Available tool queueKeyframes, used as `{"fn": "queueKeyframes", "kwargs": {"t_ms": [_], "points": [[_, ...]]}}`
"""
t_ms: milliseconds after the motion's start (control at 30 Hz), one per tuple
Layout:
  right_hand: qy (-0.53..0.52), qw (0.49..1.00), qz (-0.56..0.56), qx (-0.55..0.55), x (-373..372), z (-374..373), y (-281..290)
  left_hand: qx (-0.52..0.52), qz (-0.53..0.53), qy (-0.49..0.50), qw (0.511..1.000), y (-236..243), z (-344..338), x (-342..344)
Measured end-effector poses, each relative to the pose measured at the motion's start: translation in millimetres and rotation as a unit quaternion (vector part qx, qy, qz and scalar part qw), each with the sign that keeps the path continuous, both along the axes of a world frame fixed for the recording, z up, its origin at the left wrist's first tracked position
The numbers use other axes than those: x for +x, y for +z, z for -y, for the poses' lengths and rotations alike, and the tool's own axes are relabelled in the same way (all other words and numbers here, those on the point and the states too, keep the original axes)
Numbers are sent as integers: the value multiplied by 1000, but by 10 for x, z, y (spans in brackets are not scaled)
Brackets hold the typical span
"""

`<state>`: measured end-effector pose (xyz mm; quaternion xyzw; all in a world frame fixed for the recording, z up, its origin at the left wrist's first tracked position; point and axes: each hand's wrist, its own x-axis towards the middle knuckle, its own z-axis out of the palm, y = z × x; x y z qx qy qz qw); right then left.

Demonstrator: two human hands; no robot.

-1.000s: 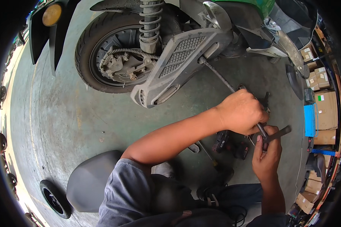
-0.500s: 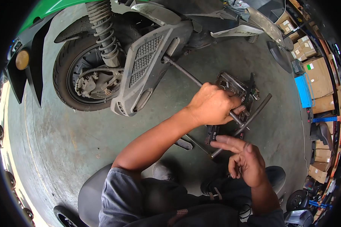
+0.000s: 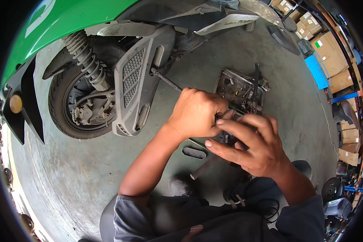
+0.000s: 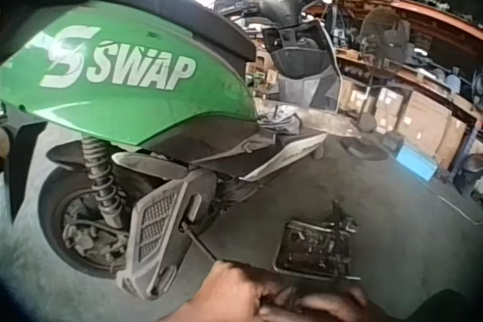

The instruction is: The person removes a plastic cover and a metal exhaust component from a scooter using a screwdriver and an impact driver, handles several small fasteners, and organizes tools in a metal tray.

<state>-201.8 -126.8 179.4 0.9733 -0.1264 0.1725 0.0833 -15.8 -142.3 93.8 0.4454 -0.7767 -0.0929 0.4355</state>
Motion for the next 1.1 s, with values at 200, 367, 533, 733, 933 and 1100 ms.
{"fn": "queueKeyframes", "kwargs": {"t_ms": [200,367,533,733,933,1100], "points": [[-217,536,268,771,-168,-327,-296,-20,-20,-1,1000,-93,13,-66],[-198,848,184,456,-111,-182,-266,3,42,-25,999,72,78,21],[-229,754,257,560,-294,-324,-287,-23,2,-18,1000,15,95,33],[-166,895,153,384,-44,-8,-253,-60,-23,-12,998,-27,144,-83],[-219,789,251,516,-306,-188,-287,-10,-10,14,1000,82,70,35],[-218,767,261,544,-48,25,-180,-12,17,-21,1000,51,66,-4]]}}
